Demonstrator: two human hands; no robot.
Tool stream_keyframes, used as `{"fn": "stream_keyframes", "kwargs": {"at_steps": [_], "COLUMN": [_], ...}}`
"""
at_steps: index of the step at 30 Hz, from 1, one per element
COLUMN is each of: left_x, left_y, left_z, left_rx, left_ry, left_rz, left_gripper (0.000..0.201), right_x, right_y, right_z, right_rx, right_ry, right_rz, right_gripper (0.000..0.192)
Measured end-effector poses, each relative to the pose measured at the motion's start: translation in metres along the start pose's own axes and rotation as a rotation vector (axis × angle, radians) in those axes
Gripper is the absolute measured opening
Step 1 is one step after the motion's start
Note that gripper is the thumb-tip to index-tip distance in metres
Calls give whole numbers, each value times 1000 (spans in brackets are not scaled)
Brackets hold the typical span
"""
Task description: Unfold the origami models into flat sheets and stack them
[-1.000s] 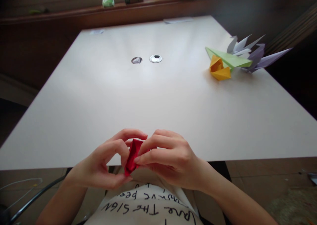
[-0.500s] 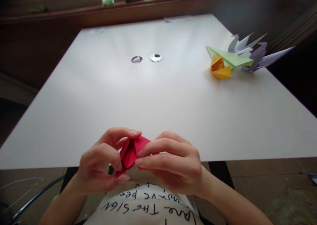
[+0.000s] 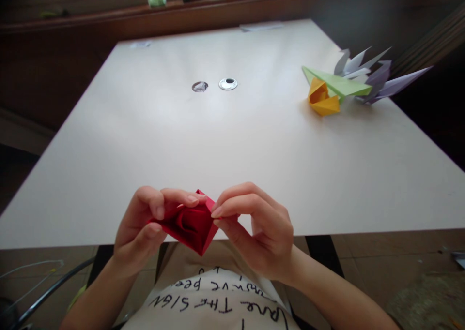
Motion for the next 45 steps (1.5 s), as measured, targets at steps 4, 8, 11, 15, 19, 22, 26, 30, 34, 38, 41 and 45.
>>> {"fn": "stream_keyframes", "kwargs": {"at_steps": [4, 8, 11, 15, 19, 22, 26, 30, 34, 38, 41, 45], "left_x": [1, 3, 7, 8, 1, -5, -8, -7, -7, -8, -6, 0], "left_y": [2, 2, 1, 1, -2, -5, -6, -5, -5, -3, 2, 9], "left_z": [1, 0, -4, -13, -27, -34, -36, -43, -47, -49, -46, -40], "left_rx": [-24, -41, -57, -68, -98, -145, -174, -259, -294, -290, -225, -125], "left_ry": [5, 135, 309, 588, 1010, 1146, 1034, 981, 1033, 1063, 1046, 980], "left_rz": [-24, -25, 1, 75, 120, 122, 138, 141, 159, 159, 163, 167], "left_gripper": [4, 11, 14, 22, 9, 7, 10, 12, 12, 10, 10, 12], "right_x": [0, -1, 2, 4, -1, -5, 1, 8, 9, 8, 8, 0], "right_y": [1, 1, 0, 0, 4, 6, 2, -3, -5, -4, 2, 15], "right_z": [-1, 0, 0, 2, 13, 19, 17, 10, 5, 5, 6, 11], "right_rx": [-18, -29, -31, -4, 112, 174, 155, 106, 48, 44, 63, 106], "right_ry": [37, 24, -4, -69, -221, -263, -253, -166, -83, -112, -198, -330], "right_rz": [-41, -57, -72, -53, 28, 79, 38, -21, -57, -28, 44, 283], "right_gripper": [24, 21, 21, 24, 30, 30, 28, 26, 21, 21, 27, 36]}}
Point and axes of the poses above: each hand's wrist, its own y-axis towards the middle knuckle, its own x-axis out of the back of the hand, z = x × y, the point moved 7 cm from there along y, towards the middle knuckle, and after that the axes turned 4 degrees about y, right-handed, at the moved point
